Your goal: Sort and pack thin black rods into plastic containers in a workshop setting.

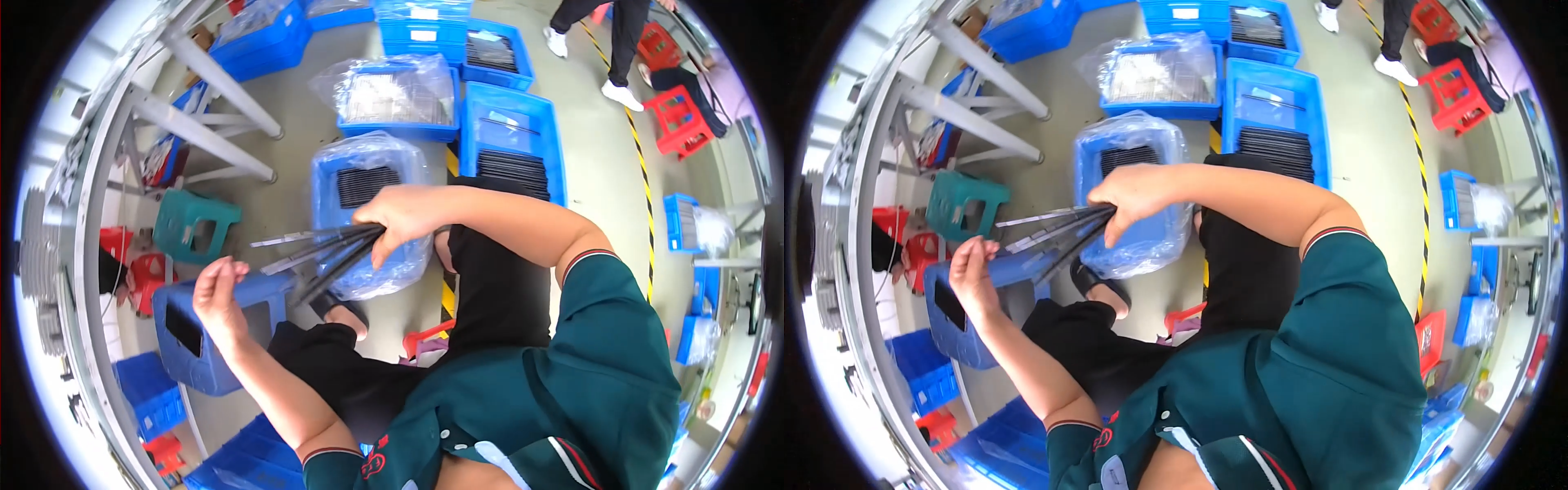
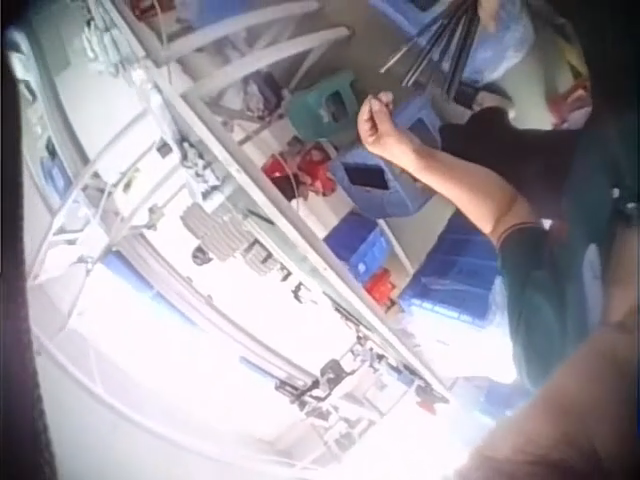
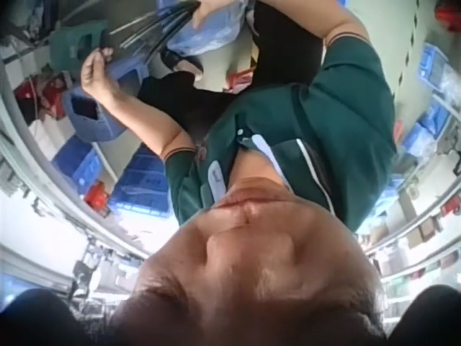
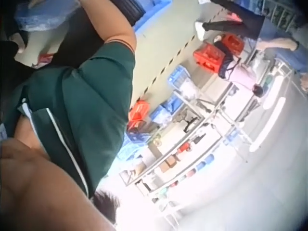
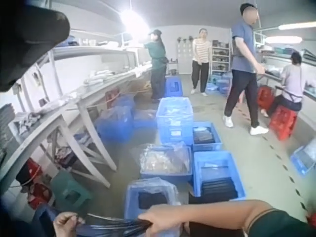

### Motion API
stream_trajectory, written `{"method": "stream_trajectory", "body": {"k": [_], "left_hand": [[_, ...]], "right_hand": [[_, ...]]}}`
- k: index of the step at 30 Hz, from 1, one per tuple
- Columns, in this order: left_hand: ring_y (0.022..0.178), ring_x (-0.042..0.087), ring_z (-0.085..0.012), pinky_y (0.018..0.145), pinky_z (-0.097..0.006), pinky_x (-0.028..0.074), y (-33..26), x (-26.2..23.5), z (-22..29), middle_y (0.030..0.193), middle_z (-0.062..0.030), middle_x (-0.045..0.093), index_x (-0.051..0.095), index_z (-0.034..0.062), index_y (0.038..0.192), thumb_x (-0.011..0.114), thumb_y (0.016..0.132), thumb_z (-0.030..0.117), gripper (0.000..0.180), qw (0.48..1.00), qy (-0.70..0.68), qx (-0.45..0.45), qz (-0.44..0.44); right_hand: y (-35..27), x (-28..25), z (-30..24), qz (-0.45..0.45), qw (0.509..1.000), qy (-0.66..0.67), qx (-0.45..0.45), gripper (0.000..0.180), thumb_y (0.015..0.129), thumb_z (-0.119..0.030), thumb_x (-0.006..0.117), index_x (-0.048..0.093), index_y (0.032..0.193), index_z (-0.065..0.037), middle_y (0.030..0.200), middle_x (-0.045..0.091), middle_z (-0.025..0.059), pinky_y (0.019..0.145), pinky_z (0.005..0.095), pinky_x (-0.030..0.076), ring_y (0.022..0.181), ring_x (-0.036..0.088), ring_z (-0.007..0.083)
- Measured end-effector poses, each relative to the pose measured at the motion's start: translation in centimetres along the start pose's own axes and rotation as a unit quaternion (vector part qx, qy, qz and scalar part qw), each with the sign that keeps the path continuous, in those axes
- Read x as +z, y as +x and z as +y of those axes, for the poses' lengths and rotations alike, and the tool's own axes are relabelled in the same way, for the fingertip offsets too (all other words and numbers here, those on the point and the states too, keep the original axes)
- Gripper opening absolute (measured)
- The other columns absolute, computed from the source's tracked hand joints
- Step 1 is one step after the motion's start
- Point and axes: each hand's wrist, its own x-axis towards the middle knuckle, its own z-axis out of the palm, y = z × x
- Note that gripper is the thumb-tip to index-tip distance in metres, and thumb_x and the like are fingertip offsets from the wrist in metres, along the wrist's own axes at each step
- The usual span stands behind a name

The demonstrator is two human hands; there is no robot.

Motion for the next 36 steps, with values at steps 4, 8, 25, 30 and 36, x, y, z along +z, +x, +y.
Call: {"method": "stream_trajectory", "body": {"k": [4, 8, 25, 30, 36], "left_hand": [[0.072, 0.061, -0.0161, 0.069, -0.025, 0.046, 0.5, 1.8, -1.3, 0.080, -0.0103, 0.065, 0.063, -0.0018, 0.094, 0.058, 0.086, 0.003, 0.010, 0.998, -0.042, -0.018, -0.036], [0.072, 0.061, -0.0160, 0.069, -0.025, 0.046, 0.8, 3.0, -1.5, 0.079, -0.0099, 0.065, 0.063, -0.0017, 0.094, 0.057, 0.087, 0.002, 0.010, 0.997, -0.027, -0.029, -0.064], [0.073, 0.061, -0.0158, 0.070, -0.026, 0.048, 1.5, 6.1, -5.1, 0.079, -0.0096, 0.065, 0.062, -0.0021, 0.095, 0.056, 0.087, 0.004, 0.012, 0.986, 0.065, -0.143, -0.052], [0.074, 0.062, -0.0158, 0.070, -0.026, 0.048, 1.3, 7.2, -5.4, 0.080, -0.0094, 0.065, 0.061, -0.0022, 0.097, 0.056, 0.087, 0.005, 0.013, 0.983, 0.078, -0.161, -0.050], [0.075, 0.062, -0.0165, 0.071, -0.026, 0.047, 1.3, 6.3, -5.0, 0.081, -0.0099, 0.065, 0.059, -0.0040, 0.099, 0.057, 0.087, 0.006, 0.016, 0.983, 0.089, -0.150, -0.054]], "right_hand": [[-5.6, -3.4, 1.0, 0.189, 0.958, -0.191, 0.105, 0.038, 0.071, -0.039, 0.070, 0.054, 0.092, -0.011, 0.072, 0.061, 0.0116, 0.057, 0.0444, 0.043, 0.069, 0.060, 0.0340], [-12.5, -6.0, 8.2, 0.409, 0.795, -0.428, 0.133, 0.020, 0.073, -0.025, 0.066, 0.053, 0.080, -0.011, 0.072, 0.060, 0.0069, 0.053, 0.0408, 0.046, 0.066, 0.060, 0.0297], [-29.4, 6.4, 30.5, 0.148, 0.831, -0.205, 0.495, 0.032, 0.072, -0.030, 0.071, 0.055, 0.092, -0.011, 0.087, 0.064, 0.0121, 0.072, 0.0433, 0.048, 0.085, 0.061, 0.0335], [-29.9, 7.5, 32.2, 0.092, 0.861, -0.149, 0.478, 0.044, 0.070, -0.032, 0.073, 0.050, 0.099, -0.009, 0.090, 0.064, 0.0143, 0.075, 0.0439, 0.047, 0.091, 0.060, 0.0355], [-28.3, 7.5, 32.8, -0.012, 0.840, -0.281, 0.463, 0.044, 0.070, -0.029, 0.072, 0.048, 0.103, -0.011, 0.093, 0.064, 0.0108, 0.075, 0.0428, 0.045, 0.092, 0.060, 0.0309]]}}
